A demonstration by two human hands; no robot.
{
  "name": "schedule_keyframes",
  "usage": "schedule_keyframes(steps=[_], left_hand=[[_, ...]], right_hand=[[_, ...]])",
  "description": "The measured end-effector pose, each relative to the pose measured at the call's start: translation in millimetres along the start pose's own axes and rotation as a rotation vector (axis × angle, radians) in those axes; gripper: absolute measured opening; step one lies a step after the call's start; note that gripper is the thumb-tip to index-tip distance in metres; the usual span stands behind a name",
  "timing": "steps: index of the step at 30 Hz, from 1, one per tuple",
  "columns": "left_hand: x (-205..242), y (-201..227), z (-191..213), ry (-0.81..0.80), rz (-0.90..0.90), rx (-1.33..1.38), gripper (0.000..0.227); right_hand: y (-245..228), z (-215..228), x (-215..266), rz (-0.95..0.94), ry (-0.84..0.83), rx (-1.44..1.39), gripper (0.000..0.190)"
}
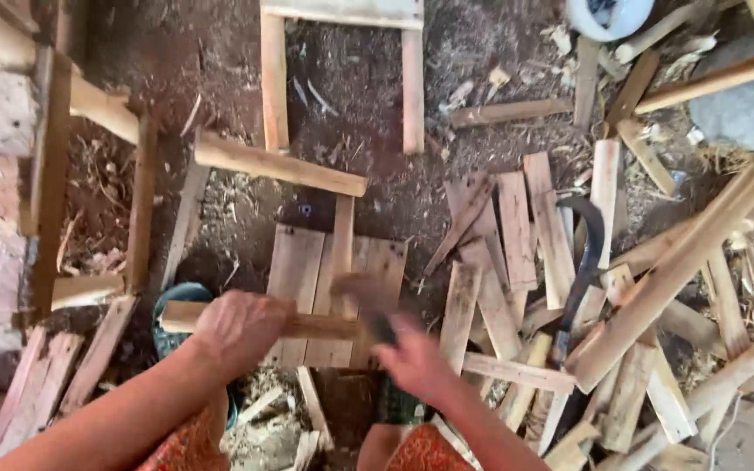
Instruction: The person kneels on the ground of a woodworking area and hammers nails into small wooden boards and stool frames. They position nails on the boards, drive them in with a hammer, and reposition the wooden pieces between strikes while working among scattered scrap wood.
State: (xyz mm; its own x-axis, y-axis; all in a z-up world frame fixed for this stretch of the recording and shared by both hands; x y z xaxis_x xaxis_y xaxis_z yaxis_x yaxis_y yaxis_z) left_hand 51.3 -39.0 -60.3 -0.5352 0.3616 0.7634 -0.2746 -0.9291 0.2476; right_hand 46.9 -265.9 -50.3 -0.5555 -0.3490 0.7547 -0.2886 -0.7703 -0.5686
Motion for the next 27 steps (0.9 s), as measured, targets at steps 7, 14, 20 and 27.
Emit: schedule_keyframes(steps=[7,14,20,27], left_hand=[[0,-8,1,0.228,-0.036,0.047,0.022],[-1,0,-9,0.103,-0.076,-0.103,0.011],[11,18,0,-0.145,-0.138,-0.334,0.089],[-5,3,-23,0.091,-0.128,-0.173,0.017]], right_hand=[[13,7,-7,0.027,0.025,-0.264,0.013],[-82,65,64,0.671,0.182,-0.659,0.026],[-13,-21,-9,-0.101,-0.245,0.078,0.031],[-36,65,49,0.402,0.317,-0.249,0.023]])
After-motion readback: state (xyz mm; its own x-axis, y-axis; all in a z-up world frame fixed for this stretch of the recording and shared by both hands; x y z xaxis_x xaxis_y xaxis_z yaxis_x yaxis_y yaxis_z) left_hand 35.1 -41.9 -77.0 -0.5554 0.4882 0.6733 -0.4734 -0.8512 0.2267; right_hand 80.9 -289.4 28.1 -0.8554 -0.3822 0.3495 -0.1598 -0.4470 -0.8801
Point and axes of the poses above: each hand's wrist, its own x-axis away from the middle knuckle, its own z-axis out of the back of the hand, y = z × x, the point moved 8 cm from there along -x, towards the middle knuckle, and after that the axes turned 5 degrees about -y, right-handed, at the moved point
